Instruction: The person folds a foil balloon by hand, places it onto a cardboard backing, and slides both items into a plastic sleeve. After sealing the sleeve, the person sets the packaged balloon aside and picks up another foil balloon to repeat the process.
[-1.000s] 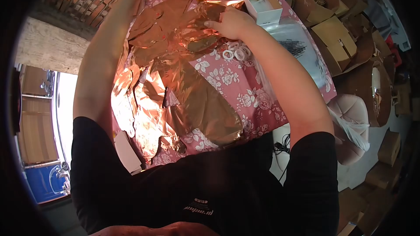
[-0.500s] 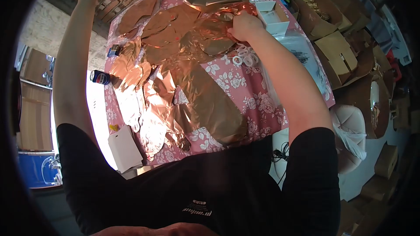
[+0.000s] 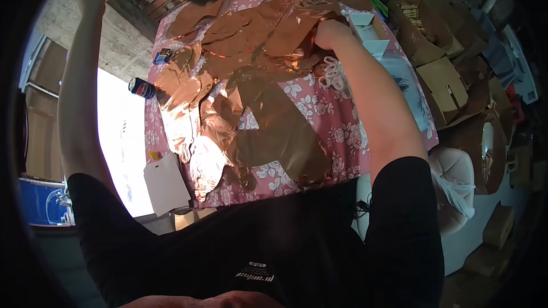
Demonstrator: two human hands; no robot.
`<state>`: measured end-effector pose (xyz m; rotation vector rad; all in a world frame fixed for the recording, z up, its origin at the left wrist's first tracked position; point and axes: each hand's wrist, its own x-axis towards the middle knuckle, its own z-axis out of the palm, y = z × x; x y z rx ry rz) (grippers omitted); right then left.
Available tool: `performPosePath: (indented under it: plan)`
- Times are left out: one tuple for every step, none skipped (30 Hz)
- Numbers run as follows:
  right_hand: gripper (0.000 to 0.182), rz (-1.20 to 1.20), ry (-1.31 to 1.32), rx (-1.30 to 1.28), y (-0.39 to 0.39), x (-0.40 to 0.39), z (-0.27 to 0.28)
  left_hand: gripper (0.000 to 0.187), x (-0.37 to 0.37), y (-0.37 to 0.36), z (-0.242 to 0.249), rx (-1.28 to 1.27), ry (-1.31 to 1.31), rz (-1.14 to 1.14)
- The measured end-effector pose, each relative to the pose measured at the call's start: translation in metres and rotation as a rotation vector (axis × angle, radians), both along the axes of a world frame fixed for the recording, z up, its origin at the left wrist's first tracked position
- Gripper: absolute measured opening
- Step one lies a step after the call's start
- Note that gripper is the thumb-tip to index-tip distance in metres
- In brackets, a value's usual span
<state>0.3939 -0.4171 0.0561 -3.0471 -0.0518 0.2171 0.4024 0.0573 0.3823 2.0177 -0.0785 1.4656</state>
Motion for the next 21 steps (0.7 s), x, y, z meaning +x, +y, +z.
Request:
performPosePath:
  plan:
    - [0.040, 0.082, 0.015, 0.031, 0.001, 0.002, 0.010, 0.015, -0.008, -0.005, -0.003, 0.072, 0.040, 0.001]
    - [0.039, 0.165, 0.034, 0.062, 0.001, 0.008, 0.011, 0.014, -0.010, -0.005, -0.008, -0.021, 0.102, -0.085]
    - [0.039, 0.173, 0.039, 0.060, 0.001, 0.017, 0.014, 0.014, -0.013, -0.004, -0.015, -0.024, 0.106, -0.078]
    - [0.036, 0.074, -0.054, 0.082, -0.007, 0.033, 0.010, 0.018, -0.021, -0.003, -0.025, 0.032, 0.116, -0.098]
    - [0.034, -0.024, -0.147, 0.104, -0.004, 0.033, 0.015, 0.022, -0.032, -0.004, -0.035, 0.088, 0.126, -0.118]
    - [0.034, -0.016, -0.144, 0.103, 0.000, 0.029, 0.017, 0.027, -0.044, -0.004, -0.043, 0.145, 0.132, -0.139]
    - [0.033, -0.079, -0.378, 0.232, 0.016, 0.003, 0.040, 0.031, -0.055, -0.003, -0.050, 0.204, 0.138, -0.158]
    - [0.033, -0.142, -0.613, 0.362, 0.036, -0.022, 0.059, 0.036, -0.064, 0.000, -0.055, 0.263, 0.141, -0.177]
    - [0.033, -0.115, -0.528, 0.559, 0.055, -0.041, 0.068, 0.041, -0.069, 0.006, -0.059, 0.320, 0.142, -0.192]
    - [0.034, -0.087, -0.436, 0.752, 0.075, -0.057, 0.073, 0.043, -0.064, 0.018, -0.062, 0.345, 0.186, -0.174]
    - [0.036, -0.108, -0.219, 1.056, 0.094, -0.067, 0.068, 0.022, -0.067, 0.020, -0.067, 0.353, 0.156, -0.165]
    - [0.038, -0.131, 0.015, 1.346, 0.111, -0.079, 0.061, 0.022, -0.075, 0.017, -0.066, 0.351, 0.154, -0.156]
    - [0.043, -0.097, 0.210, 1.558, 0.128, -0.108, 0.071, 0.019, -0.088, 0.009, -0.064, 0.242, 0.156, -0.240]
    - [0.047, -0.063, 0.417, 1.762, 0.142, -0.137, 0.080, 0.017, -0.104, -0.002, -0.062, 0.133, 0.159, -0.325]
    - [0.061, -0.025, 0.528, 1.850, 0.152, -0.148, 0.070, 0.015, -0.120, -0.011, -0.061, 0.023, 0.162, -0.410]
    - [0.063, 0.019, 0.645, 1.961, 0.159, -0.163, 0.067, 0.015, -0.134, -0.013, -0.061, -0.088, 0.164, -0.496]
    - [0.066, 0.065, 0.767, 2.066, 0.165, -0.176, 0.064, 0.015, -0.147, -0.009, -0.061, -0.088, 0.163, -0.492]
    - [0.066, 0.071, 0.772, 2.063, 0.170, -0.187, 0.060, 0.016, -0.160, -0.003, -0.062, -0.134, 0.173, -0.526]
    - [0.067, 0.059, 0.647, 2.101, 0.176, -0.197, 0.053, 0.018, -0.173, 0.006, -0.063, -0.181, 0.185, -0.557]
    - [0.068, 0.048, 0.522, 2.134, 0.182, -0.202, 0.045, 0.020, -0.187, 0.015, -0.066, -0.227, 0.196, -0.587]
    - [0.068, 0.050, 0.531, 2.132, 0.187, -0.198, 0.030, 0.023, -0.201, 0.024, -0.070, -0.276, 0.210, -0.619]
